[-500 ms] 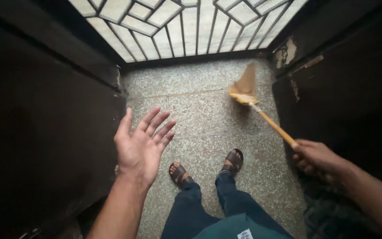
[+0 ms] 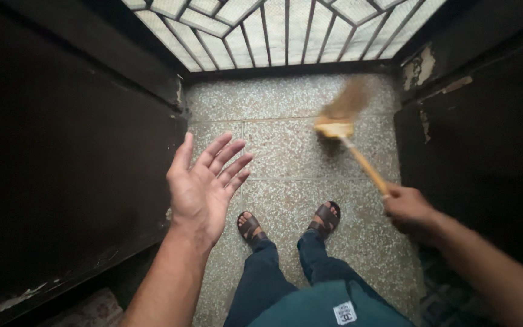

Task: The person sweeps the tiled floor using a broom, pushing debris across the doorway area and near a cabinet.

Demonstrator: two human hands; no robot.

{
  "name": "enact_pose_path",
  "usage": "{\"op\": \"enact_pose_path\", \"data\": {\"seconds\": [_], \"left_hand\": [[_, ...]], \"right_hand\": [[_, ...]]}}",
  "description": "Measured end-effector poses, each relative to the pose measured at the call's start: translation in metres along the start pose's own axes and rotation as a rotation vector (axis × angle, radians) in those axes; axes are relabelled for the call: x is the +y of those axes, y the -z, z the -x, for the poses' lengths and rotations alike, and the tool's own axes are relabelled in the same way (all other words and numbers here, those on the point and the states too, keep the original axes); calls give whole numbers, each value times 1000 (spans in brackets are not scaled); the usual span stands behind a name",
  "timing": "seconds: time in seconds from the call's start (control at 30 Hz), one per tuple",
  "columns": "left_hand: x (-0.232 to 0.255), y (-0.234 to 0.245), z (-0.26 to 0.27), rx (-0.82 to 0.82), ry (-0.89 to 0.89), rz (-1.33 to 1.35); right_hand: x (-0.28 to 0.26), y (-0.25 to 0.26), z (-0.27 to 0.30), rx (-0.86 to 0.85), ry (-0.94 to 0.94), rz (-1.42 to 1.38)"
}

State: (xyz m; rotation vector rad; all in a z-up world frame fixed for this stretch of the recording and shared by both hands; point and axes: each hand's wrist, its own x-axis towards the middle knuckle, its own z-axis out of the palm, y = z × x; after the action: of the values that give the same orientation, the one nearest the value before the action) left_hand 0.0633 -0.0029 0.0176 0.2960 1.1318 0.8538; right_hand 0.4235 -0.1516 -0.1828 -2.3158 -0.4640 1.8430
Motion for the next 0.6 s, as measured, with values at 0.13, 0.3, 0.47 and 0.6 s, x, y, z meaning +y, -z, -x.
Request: {"op": "enact_pose_path", "data": {"seconds": [0.13,0.3,0.47,0.6], "left_hand": [[-5,-8,-1,51,-3,-16],[-18,-26,-7,24,33,6],[-37,-46,-12,31,18,-40],[-39,-51,-7,-3,11,-5]], "right_hand": [[-41,-30,32,-41,7,-31],[-43,-12,65,-107,-11,-185],[6,22,73,93,-41,-10],[37,54,38,208,-154,3]]}}
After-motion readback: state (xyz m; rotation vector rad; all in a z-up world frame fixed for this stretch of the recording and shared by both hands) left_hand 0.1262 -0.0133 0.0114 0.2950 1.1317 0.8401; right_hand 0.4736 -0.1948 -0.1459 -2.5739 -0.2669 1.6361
